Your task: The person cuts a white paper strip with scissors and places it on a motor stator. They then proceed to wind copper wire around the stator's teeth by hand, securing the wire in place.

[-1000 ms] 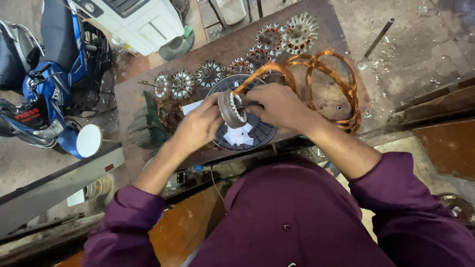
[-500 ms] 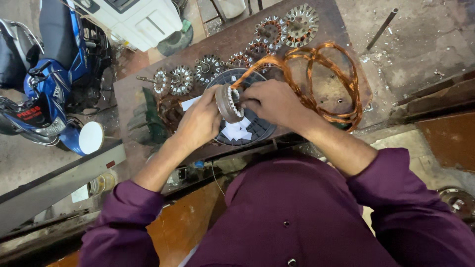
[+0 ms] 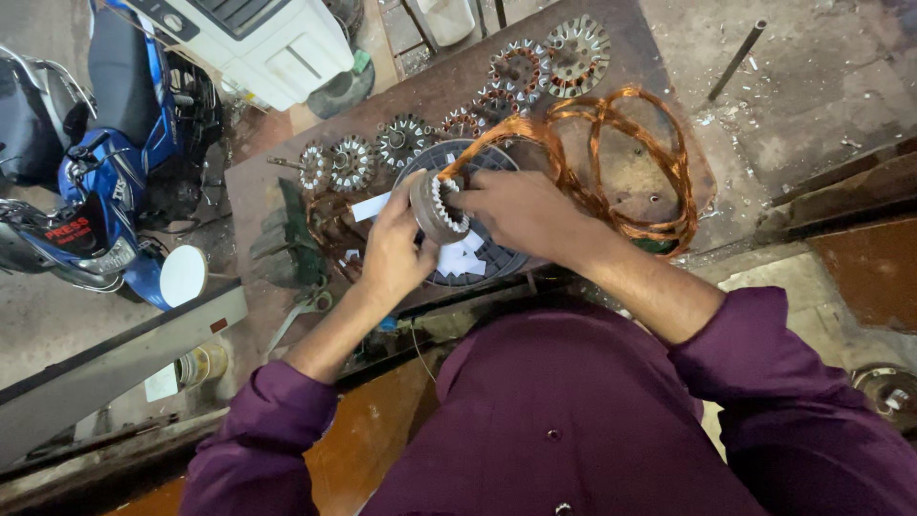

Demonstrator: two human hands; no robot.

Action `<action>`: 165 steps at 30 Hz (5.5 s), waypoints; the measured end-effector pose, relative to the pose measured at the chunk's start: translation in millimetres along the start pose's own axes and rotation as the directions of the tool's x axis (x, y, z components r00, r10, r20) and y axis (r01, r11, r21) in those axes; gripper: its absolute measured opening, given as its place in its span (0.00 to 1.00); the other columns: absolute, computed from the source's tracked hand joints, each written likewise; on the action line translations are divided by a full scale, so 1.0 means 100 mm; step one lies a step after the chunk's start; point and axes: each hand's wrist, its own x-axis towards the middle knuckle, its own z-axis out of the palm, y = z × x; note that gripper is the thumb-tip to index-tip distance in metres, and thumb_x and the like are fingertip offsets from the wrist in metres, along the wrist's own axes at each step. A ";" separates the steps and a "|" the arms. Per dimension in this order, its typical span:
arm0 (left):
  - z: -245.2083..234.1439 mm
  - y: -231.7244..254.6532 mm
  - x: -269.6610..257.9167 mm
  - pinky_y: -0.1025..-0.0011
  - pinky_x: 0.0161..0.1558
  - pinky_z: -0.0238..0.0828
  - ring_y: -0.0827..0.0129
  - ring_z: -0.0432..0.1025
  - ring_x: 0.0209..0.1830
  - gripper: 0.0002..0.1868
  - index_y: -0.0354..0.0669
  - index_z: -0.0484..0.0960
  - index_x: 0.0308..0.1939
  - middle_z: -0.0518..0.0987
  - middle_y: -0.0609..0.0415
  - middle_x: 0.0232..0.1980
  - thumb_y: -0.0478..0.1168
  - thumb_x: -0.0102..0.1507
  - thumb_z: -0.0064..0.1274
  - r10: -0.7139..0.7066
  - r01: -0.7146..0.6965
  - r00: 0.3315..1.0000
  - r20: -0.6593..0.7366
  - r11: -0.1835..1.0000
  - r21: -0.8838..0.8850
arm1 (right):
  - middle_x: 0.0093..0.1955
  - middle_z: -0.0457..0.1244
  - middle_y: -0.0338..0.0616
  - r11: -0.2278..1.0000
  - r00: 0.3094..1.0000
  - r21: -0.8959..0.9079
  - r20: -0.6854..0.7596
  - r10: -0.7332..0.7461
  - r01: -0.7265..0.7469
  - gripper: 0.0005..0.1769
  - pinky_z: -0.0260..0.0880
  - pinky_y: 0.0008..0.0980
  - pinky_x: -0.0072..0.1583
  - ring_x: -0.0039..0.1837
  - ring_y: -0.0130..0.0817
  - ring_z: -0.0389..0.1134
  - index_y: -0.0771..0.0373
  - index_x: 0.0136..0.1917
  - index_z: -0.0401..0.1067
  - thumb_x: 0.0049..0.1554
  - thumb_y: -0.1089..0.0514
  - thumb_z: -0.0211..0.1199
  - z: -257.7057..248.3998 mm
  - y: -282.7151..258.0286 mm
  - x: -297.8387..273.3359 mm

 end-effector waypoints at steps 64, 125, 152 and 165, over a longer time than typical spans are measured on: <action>0.21 0.54 -0.84 0.55 0.64 0.65 0.50 0.71 0.61 0.19 0.36 0.82 0.56 0.75 0.43 0.60 0.39 0.63 0.65 -0.184 0.232 0.927 -0.326 0.966 0.115 | 0.57 0.68 0.52 0.998 0.910 0.047 -0.414 -0.017 0.041 0.10 0.70 0.44 0.61 0.59 0.50 0.70 0.65 0.55 0.76 0.59 0.67 0.69 -0.12 -0.26 -0.36; -0.05 0.18 -0.50 0.65 0.45 0.70 0.64 0.75 0.40 0.10 0.39 0.80 0.34 0.79 0.54 0.36 0.35 0.58 0.68 -0.424 0.376 0.890 -0.167 0.890 -0.259 | 0.53 0.70 0.52 0.987 0.945 0.158 -0.323 0.059 -0.008 0.08 0.74 0.38 0.60 0.57 0.43 0.73 0.68 0.53 0.78 0.59 0.66 0.69 -0.10 -0.46 -0.65; -0.22 0.94 -0.39 0.65 0.49 0.77 0.59 0.81 0.47 0.13 0.36 0.85 0.51 0.85 0.46 0.48 0.31 0.62 0.64 -0.036 -0.014 0.982 -0.183 0.965 -0.263 | 0.48 0.71 0.48 0.939 0.976 0.340 -0.185 0.119 -0.050 0.12 0.73 0.30 0.49 0.47 0.36 0.74 0.66 0.51 0.79 0.53 0.64 0.75 -0.24 -0.63 -0.65; -0.04 0.20 -0.24 0.61 0.63 0.69 0.52 0.74 0.62 0.26 0.32 0.74 0.63 0.77 0.41 0.61 0.34 0.63 0.64 -0.340 0.257 0.832 -0.439 0.936 -0.239 | 0.51 0.70 0.48 0.999 0.959 0.026 -0.282 -0.035 0.044 0.09 0.74 0.35 0.48 0.48 0.38 0.73 0.67 0.52 0.80 0.59 0.62 0.70 -0.33 0.00 -0.31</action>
